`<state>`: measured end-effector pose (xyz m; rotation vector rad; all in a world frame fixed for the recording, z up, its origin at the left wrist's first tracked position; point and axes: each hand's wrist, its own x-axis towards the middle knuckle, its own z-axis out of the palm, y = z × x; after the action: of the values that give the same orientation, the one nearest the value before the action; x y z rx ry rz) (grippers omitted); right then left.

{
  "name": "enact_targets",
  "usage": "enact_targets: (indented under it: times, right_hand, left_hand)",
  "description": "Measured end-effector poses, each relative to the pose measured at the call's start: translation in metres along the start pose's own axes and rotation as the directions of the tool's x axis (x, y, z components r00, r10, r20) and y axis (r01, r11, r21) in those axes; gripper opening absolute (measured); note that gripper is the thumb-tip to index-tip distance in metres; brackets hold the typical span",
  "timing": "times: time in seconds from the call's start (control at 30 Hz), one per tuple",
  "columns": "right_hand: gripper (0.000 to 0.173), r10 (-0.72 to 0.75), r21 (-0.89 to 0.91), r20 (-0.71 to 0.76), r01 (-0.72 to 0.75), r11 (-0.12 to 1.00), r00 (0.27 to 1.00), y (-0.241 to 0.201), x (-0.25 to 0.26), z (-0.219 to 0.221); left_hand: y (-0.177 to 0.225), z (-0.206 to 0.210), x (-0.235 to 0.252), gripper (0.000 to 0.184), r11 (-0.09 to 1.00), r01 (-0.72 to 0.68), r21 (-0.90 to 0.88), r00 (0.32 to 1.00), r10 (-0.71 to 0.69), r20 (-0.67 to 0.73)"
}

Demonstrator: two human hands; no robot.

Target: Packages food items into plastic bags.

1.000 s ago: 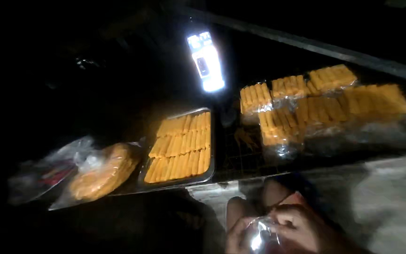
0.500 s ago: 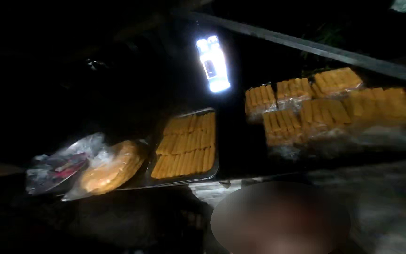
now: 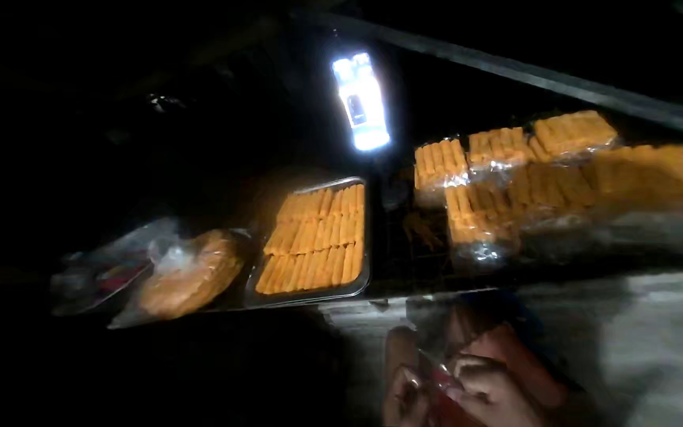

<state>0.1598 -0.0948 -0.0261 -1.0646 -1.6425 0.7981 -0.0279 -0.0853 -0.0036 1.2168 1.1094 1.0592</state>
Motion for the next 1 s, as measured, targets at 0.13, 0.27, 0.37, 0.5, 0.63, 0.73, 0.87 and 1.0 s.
enact_targets:
  times: [0.13,0.27,0.37,0.5,0.63,0.73,0.87,1.0]
  right_hand:
    - [0.031,0.23,-0.024,0.103,-0.229,0.973,0.968,-0.018,0.005,-0.004]
    - [0.022,0.227,-0.007,0.147,-0.228,0.974,0.963,-0.011,0.009,-0.006]
    - [0.017,0.4,0.206,0.205,-0.439,0.875,0.893,-0.011,0.011,-0.008]
    - [0.006,0.618,0.477,0.13,-0.596,0.646,0.775,-0.014,0.015,-0.011]
    - [0.01,0.404,0.132,-0.037,-0.396,0.909,0.914,-0.008,0.018,-0.016]
    - [0.011,0.259,-0.139,0.113,-0.243,0.96,0.959,-0.005,0.017,-0.013]
    - [0.009,0.132,-0.344,0.178,-0.064,0.937,0.975,-0.011,0.015,-0.003]
    - [0.011,0.068,-0.437,0.197,0.025,0.899,0.978,-0.013,0.016,-0.004]
  left_hand:
    - [0.0,-0.001,0.0,0.021,0.999,0.001,-0.054,0.998,0.002,0.059]
    - [0.003,0.005,-0.002,0.013,0.987,-0.039,0.158,0.999,0.036,0.018]
    - [0.003,0.006,-0.002,0.016,0.968,-0.082,0.238,0.997,0.083,0.009]
    - [0.002,0.002,-0.004,0.014,0.937,-0.087,0.339,0.996,0.083,0.027]
    - [0.011,0.001,-0.005,0.026,0.808,0.016,0.589,1.0,-0.011,-0.013]
    - [0.008,0.011,-0.006,0.055,0.605,-0.124,0.787,0.976,0.217,-0.012]
    - [0.008,0.018,-0.002,0.035,0.367,-0.284,0.886,0.908,0.399,0.126]
    - [-0.005,0.01,0.009,0.019,0.358,-0.363,0.86,0.905,0.353,0.236]
